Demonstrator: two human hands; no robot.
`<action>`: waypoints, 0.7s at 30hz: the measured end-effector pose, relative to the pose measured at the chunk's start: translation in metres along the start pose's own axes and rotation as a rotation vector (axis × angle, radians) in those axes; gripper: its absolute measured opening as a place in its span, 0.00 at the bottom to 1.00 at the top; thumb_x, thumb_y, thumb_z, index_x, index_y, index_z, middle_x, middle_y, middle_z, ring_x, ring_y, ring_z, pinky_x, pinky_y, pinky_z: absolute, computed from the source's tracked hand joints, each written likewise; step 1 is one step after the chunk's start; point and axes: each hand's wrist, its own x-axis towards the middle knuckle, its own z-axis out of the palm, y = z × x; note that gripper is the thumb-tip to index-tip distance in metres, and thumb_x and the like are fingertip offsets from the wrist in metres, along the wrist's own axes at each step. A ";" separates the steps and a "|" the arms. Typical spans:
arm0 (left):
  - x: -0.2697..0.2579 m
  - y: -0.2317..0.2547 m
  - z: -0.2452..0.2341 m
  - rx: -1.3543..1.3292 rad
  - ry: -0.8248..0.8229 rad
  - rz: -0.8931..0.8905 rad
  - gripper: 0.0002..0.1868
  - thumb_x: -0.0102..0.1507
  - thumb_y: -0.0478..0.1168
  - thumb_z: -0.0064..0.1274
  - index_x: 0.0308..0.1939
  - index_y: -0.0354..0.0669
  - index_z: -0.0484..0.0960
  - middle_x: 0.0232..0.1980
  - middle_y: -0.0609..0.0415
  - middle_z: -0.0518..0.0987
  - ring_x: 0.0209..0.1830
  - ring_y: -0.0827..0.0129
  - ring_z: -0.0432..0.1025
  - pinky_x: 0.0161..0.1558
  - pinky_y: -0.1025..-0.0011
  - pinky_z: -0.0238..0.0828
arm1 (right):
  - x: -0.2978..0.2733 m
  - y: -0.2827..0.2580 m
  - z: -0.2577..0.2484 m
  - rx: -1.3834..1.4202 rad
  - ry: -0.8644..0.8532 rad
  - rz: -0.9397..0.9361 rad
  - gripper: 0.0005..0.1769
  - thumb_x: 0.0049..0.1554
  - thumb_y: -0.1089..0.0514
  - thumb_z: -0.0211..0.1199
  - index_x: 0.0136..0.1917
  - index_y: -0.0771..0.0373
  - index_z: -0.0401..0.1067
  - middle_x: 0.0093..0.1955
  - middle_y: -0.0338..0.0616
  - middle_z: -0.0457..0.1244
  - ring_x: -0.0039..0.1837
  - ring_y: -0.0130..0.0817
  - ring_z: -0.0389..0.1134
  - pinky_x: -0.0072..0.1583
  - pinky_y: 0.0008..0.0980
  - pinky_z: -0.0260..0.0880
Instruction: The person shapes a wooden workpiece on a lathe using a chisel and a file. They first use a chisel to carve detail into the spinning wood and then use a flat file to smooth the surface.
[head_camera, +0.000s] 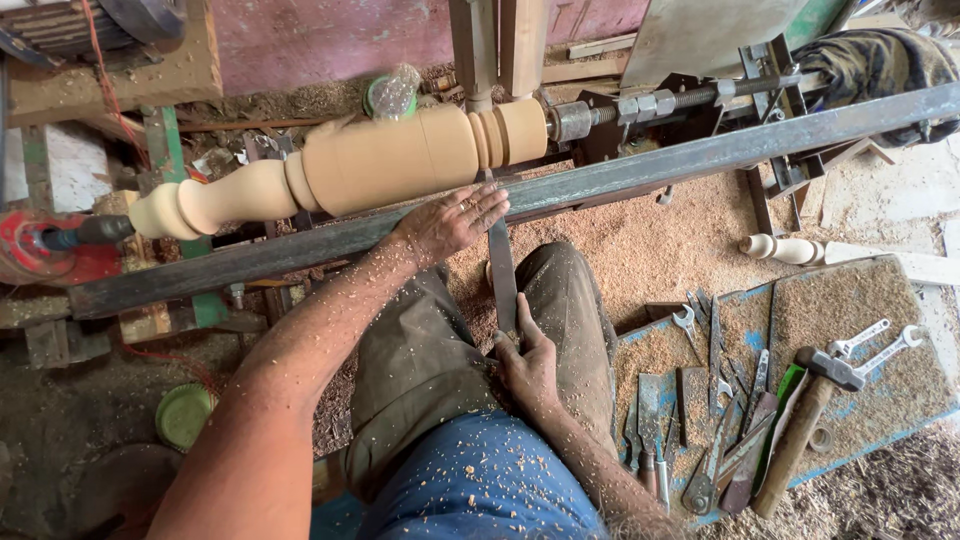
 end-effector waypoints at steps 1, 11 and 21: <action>0.000 0.000 0.000 0.014 -0.005 0.006 0.30 0.67 0.35 0.48 0.75 0.47 0.66 0.77 0.55 0.68 0.75 0.68 0.63 0.81 0.62 0.38 | -0.001 -0.001 0.001 0.002 0.008 0.036 0.42 0.59 0.69 0.60 0.83 0.59 0.49 0.37 0.33 0.63 0.32 0.18 0.56 0.32 0.21 0.59; 0.012 0.014 -0.001 -0.003 -0.039 0.053 0.36 0.65 0.32 0.50 0.77 0.40 0.57 0.79 0.49 0.62 0.79 0.62 0.57 0.80 0.63 0.45 | 0.001 0.002 -0.041 -0.316 -0.077 -0.381 0.41 0.60 0.72 0.63 0.82 0.70 0.50 0.70 0.57 0.65 0.67 0.33 0.68 0.65 0.31 0.68; 0.016 0.013 0.036 -0.152 -0.022 -0.058 0.41 0.64 0.23 0.49 0.79 0.49 0.55 0.80 0.59 0.60 0.79 0.70 0.58 0.79 0.65 0.53 | 0.044 -0.022 -0.073 -0.371 -0.121 -0.086 0.42 0.57 0.62 0.66 0.81 0.61 0.52 0.75 0.58 0.58 0.70 0.43 0.63 0.67 0.44 0.66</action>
